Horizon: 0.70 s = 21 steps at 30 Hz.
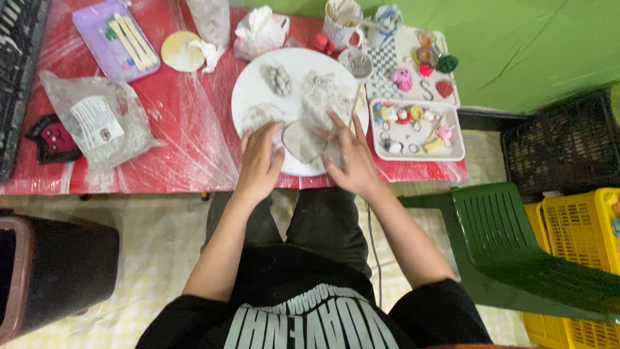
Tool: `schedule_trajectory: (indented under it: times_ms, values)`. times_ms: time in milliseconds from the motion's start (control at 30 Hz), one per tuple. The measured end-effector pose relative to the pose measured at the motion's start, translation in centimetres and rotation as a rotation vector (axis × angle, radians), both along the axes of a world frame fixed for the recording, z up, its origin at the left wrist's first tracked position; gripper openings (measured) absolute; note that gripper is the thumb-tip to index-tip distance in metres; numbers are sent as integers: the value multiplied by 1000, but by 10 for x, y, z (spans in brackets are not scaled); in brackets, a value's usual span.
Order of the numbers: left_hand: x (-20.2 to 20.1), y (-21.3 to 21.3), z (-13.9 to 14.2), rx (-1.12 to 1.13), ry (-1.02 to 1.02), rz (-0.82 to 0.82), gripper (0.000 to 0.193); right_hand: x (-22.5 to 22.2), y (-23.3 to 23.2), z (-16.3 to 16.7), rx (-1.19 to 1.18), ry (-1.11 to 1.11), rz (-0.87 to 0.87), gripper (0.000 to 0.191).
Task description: The person shapes a flattened clay piece on a round white bat, pressing and smoothing it by hand. They use a wooden modeling stick to trim and refine the clay edges, then wipe and smooth the surface with a sponge, and finally pinch and shape a small clay piece by hand.
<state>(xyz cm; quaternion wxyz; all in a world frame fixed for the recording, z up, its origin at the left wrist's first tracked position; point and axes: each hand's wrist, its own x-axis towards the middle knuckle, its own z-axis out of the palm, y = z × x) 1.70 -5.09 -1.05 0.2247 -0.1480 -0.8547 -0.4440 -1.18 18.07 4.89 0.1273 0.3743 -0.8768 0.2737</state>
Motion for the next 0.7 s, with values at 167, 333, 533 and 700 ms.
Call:
schedule_trajectory:
  times_ms: [167,333,533,700]
  values:
    - [1,3,0,8,19,27,53,14,-12,-14,69,105,-54,55]
    - [1,4,0,-25,28,64,54,8,-10,-7,142,163,7,55]
    - [2,5,3,-22,9,49,53,7,-6,1,69,77,-22,55]
    - [5,8,2,-26,30,69,51,3,-6,2,39,-10,12,58]
